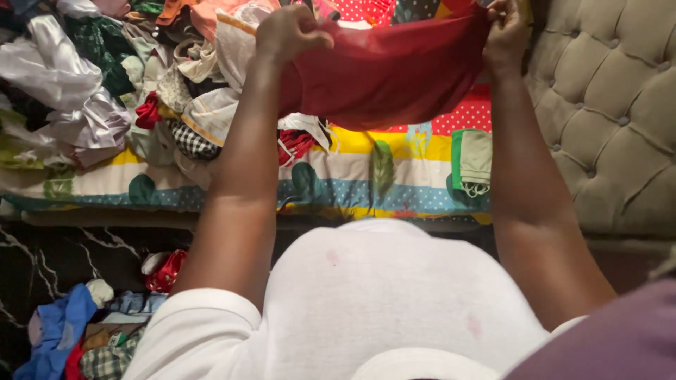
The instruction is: The person is folding various items of clothing from a pile on a bed.
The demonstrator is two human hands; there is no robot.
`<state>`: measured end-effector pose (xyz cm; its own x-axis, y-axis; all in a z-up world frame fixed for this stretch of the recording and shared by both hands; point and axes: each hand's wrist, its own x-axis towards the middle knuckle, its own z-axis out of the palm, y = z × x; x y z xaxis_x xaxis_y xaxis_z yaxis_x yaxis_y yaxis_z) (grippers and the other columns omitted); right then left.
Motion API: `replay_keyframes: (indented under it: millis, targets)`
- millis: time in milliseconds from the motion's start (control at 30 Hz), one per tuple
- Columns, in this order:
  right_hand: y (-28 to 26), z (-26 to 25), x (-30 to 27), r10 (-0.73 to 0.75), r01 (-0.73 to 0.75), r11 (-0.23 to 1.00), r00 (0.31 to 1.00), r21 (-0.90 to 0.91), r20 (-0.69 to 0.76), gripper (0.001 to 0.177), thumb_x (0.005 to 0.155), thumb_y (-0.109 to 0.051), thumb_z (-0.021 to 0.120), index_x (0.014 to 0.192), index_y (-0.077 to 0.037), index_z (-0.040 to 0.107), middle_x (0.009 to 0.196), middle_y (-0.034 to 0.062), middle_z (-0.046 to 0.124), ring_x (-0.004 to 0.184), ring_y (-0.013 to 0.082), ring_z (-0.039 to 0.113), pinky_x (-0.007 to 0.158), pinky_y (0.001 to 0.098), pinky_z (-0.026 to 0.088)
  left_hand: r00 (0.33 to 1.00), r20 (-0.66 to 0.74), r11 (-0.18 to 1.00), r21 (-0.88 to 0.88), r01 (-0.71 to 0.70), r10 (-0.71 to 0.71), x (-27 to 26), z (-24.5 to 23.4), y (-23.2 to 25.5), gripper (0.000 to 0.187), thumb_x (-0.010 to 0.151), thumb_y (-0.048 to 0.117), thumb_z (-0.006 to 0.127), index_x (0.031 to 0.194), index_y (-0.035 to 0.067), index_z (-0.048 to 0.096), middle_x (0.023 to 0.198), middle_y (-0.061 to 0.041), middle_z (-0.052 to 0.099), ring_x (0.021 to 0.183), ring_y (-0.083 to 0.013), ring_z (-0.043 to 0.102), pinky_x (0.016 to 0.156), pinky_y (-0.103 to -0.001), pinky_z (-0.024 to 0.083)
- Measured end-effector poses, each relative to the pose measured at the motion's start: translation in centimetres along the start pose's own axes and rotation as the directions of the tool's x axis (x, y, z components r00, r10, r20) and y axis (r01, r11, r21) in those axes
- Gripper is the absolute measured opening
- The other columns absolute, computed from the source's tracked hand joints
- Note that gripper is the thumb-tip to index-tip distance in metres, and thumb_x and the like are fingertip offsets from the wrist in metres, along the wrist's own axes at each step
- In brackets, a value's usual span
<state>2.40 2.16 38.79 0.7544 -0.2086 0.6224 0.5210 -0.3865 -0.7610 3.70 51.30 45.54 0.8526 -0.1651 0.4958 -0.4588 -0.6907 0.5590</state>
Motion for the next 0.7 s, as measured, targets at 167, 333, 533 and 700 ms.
replay_keyframes:
  millis: [167, 333, 533, 700]
  targets:
    - [5.1, 0.0, 1.6, 0.097, -0.097, 0.995, 0.994, 0.011, 0.048, 0.015, 0.109, 0.006, 0.053, 0.112, -0.005, 0.063, 0.1, -0.0022, 0.061, 0.094, 0.0082, 0.056, 0.09, 0.025, 0.048, 0.965, -0.037, 0.922, 0.309, -0.235, 0.259, 3.0, 3.9, -1.7, 0.032, 0.071, 0.048, 0.084, 0.074, 0.017, 0.075, 0.08, -0.004, 0.074, 0.078, -0.0282, 0.07, 0.064, -0.047, 0.051]
    - [7.9, 1.3, 3.4, 0.068, -0.072, 0.966, 0.997, -0.249, -0.025, 0.003, 0.107, -0.002, 0.059, 0.105, -0.003, 0.061, 0.094, 0.0036, 0.065, 0.09, 0.0144, 0.059, 0.085, 0.0301, 0.051, 0.879, -0.28, 0.859, 0.458, -0.23, 0.385, 5.2, 8.6, -4.4, 0.027, 0.071, 0.044, 0.079, 0.067, 0.018, 0.073, 0.077, -0.003, 0.072, 0.076, -0.0284, 0.069, 0.06, -0.049, 0.051]
    - [12.7, -1.8, 2.8, -0.128, 0.079, 0.913, 0.987, -0.401, -0.098, 0.013, 0.106, -0.005, 0.059, 0.118, 0.001, 0.062, 0.108, 0.0131, 0.07, 0.102, 0.0273, 0.067, 0.09, 0.036, 0.052, 0.911, -0.232, 0.934, 0.192, -0.301, 0.341, 2.7, 11.4, -4.8, 0.024, 0.082, 0.035, 0.077, 0.076, 0.013, 0.071, 0.08, -0.007, 0.07, 0.077, -0.0296, 0.068, 0.065, -0.047, 0.05]
    - [8.6, -3.0, -0.4, -0.078, 0.085, 0.956, 0.996, -0.281, 0.038, 0.016, 0.108, -0.002, 0.056, 0.124, 0.002, 0.06, 0.119, 0.0143, 0.068, 0.112, 0.0289, 0.066, 0.1, 0.0371, 0.051, 0.936, -0.201, 0.953, -0.026, -0.3, 0.29, -0.8, 11.0, -4.8, 0.021, 0.091, 0.028, 0.075, 0.083, 0.009, 0.069, 0.082, -0.01, 0.068, 0.078, -0.0306, 0.067, 0.069, -0.046, 0.05]
